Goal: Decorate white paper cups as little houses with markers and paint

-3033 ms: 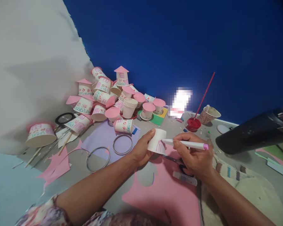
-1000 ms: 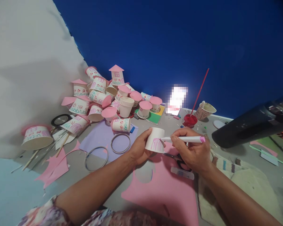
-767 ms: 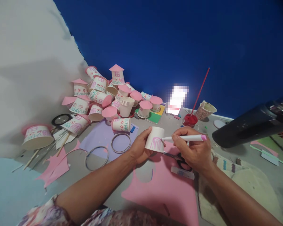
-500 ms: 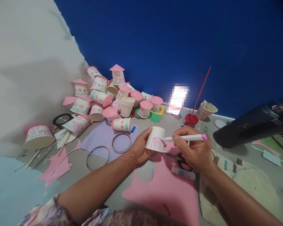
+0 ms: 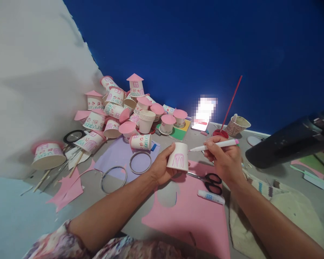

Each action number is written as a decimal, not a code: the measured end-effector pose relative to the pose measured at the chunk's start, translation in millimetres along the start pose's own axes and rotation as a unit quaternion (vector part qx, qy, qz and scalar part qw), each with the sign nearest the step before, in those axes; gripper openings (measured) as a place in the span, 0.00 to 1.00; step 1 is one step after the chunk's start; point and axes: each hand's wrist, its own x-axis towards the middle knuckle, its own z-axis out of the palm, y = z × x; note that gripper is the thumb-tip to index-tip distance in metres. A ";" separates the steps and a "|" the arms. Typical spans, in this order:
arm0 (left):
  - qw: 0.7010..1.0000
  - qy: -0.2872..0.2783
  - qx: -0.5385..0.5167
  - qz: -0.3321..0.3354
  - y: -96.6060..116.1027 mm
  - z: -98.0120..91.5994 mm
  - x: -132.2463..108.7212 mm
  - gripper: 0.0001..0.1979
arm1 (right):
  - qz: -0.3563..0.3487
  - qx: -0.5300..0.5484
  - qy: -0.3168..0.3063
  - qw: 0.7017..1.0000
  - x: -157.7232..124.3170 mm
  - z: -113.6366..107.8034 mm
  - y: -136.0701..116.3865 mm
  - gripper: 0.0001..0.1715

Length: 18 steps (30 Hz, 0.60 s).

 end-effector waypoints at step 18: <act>0.999 -0.010 0.046 0.019 3.3 0.6 3.0 0.19 | 0.059 0.171 0.013 0.983 18.6 4.8 17.1 0.22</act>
